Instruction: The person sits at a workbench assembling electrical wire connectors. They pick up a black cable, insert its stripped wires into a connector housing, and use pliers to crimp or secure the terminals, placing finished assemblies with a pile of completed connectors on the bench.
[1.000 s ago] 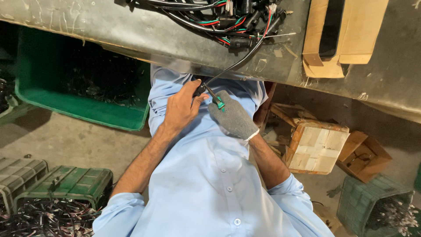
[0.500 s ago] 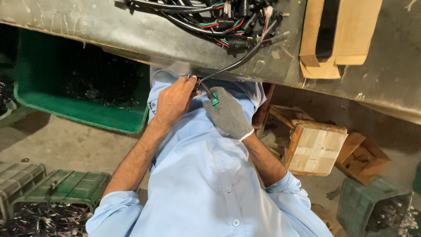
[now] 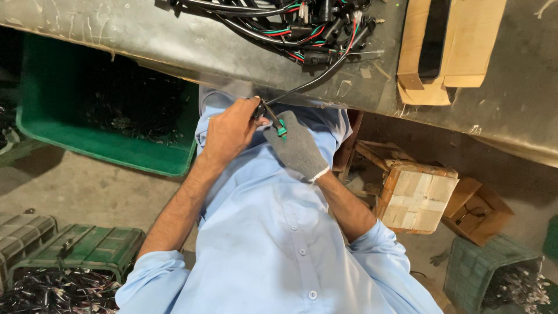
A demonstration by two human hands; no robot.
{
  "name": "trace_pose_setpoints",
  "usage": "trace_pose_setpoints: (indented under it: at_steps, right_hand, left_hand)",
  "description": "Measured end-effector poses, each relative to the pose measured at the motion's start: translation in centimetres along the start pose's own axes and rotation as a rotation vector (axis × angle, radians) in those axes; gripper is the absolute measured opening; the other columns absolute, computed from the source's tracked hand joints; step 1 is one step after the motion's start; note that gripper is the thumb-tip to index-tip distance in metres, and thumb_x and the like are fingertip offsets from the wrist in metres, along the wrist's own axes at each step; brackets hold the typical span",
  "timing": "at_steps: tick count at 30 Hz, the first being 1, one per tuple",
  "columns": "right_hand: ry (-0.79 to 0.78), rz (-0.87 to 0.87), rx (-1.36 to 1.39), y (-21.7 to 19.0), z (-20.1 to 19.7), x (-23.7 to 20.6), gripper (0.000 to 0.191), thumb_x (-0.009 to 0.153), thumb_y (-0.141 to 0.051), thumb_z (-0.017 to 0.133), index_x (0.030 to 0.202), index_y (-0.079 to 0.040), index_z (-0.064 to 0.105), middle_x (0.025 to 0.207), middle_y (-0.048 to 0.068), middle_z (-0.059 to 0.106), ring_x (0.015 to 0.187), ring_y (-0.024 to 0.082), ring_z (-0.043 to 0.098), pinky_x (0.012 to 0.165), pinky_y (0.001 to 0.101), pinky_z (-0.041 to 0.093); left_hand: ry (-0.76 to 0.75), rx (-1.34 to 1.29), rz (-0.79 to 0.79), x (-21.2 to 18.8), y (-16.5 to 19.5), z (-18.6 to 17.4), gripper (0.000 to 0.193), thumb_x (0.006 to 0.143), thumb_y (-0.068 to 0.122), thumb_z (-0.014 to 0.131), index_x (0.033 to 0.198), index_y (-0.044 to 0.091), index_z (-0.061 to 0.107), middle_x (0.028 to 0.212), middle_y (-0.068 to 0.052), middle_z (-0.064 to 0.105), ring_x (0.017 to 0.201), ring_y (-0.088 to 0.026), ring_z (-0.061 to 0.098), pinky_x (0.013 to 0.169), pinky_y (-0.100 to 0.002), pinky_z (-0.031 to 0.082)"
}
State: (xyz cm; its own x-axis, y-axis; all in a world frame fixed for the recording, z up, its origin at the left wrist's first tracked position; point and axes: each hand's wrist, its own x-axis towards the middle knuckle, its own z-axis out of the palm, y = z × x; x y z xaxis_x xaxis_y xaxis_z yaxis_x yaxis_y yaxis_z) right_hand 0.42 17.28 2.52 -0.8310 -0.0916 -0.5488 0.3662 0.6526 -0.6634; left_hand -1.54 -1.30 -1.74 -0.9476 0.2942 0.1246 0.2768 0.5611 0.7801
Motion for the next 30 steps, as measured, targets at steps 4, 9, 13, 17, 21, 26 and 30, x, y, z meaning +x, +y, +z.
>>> trace_pose_setpoints:
  at_steps: [4, 9, 13, 17, 21, 26, 30]
  right_hand:
    - [-0.006, -0.065, -0.05, 1.0, 0.4, 0.5, 0.037, 0.097, -0.031, 0.069, 0.114, -0.002, 0.055, 0.09, 0.019, 0.07, 0.09, 0.041, 0.068, 0.071, 0.0476, 0.05]
    - [0.099, -0.46, -0.115, 2.7, -1.3, 0.5, 0.032, 0.09, -0.024, 0.07, 0.114, -0.004, 0.061, 0.102, 0.018, 0.069, 0.091, 0.037, 0.07, 0.078, 0.0429, 0.054]
    - [0.08, -0.433, -0.158, 2.7, -2.2, 1.1, 0.032, 0.087, -0.021, 0.071, 0.112, -0.003, 0.066, 0.105, 0.018, 0.069, 0.093, 0.036, 0.07, 0.079, 0.042, 0.054]
    - [-0.004, -0.214, -0.086, 1.1, -2.6, 0.6, 0.033, 0.091, -0.025, 0.07, 0.118, -0.006, 0.064, 0.101, 0.016, 0.072, 0.092, 0.035, 0.072, 0.079, 0.0411, 0.055]
    - [-0.034, -0.11, -0.03, -0.2, -2.7, -0.9, 0.038, 0.091, -0.027, 0.068, 0.121, -0.006, 0.056, 0.095, 0.017, 0.07, 0.087, 0.035, 0.071, 0.075, 0.0414, 0.053]
    - [-0.025, 0.007, 0.005, 0.3, -1.1, -0.2, 0.033, 0.094, -0.029, 0.067, 0.112, -0.003, 0.057, 0.091, 0.021, 0.069, 0.084, 0.038, 0.069, 0.074, 0.0444, 0.052]
    - [0.03, -0.218, -0.07, 2.1, -1.3, 0.6, 0.034, 0.092, -0.025, 0.068, 0.118, -0.004, 0.06, 0.097, 0.02, 0.07, 0.091, 0.04, 0.069, 0.075, 0.0453, 0.053]
  left_hand:
    - [0.025, -0.164, 0.046, 0.1, 0.1, -0.9, 0.044, 0.096, 0.032, 0.077, 0.125, 0.003, 0.061, 0.112, -0.014, 0.07, 0.093, -0.033, 0.069, 0.074, -0.041, 0.055]
    - [-0.276, -0.673, -0.216, -0.4, 0.7, -2.0, 0.039, 0.097, 0.03, 0.071, 0.123, 0.003, 0.061, 0.09, -0.006, 0.066, 0.074, -0.016, 0.056, 0.065, -0.032, 0.047]
    - [-0.263, -0.754, -0.23, -0.1, 1.2, -2.0, 0.036, 0.099, 0.03, 0.07, 0.122, 0.004, 0.062, 0.086, -0.002, 0.062, 0.074, -0.011, 0.051, 0.066, -0.029, 0.043]
    - [-0.179, -0.621, -0.274, -0.2, 1.8, -1.7, 0.04, 0.097, 0.031, 0.073, 0.124, 0.004, 0.061, 0.083, -0.007, 0.062, 0.07, -0.016, 0.052, 0.064, -0.031, 0.045]
    - [0.118, -0.236, 0.071, -0.2, 2.4, -0.9, 0.042, 0.101, 0.034, 0.072, 0.128, 0.005, 0.057, 0.106, -0.014, 0.068, 0.088, -0.033, 0.067, 0.07, -0.038, 0.052]
    - [-0.126, 0.063, -0.106, 0.7, 2.4, -0.2, 0.039, 0.098, 0.039, 0.076, 0.116, 0.007, 0.063, 0.093, -0.014, 0.069, 0.081, -0.038, 0.065, 0.063, -0.046, 0.049]
    - [0.014, -0.223, 0.09, 0.6, 1.6, -1.3, 0.038, 0.097, 0.031, 0.076, 0.121, 0.005, 0.061, 0.105, -0.012, 0.07, 0.09, -0.032, 0.067, 0.073, -0.038, 0.051]
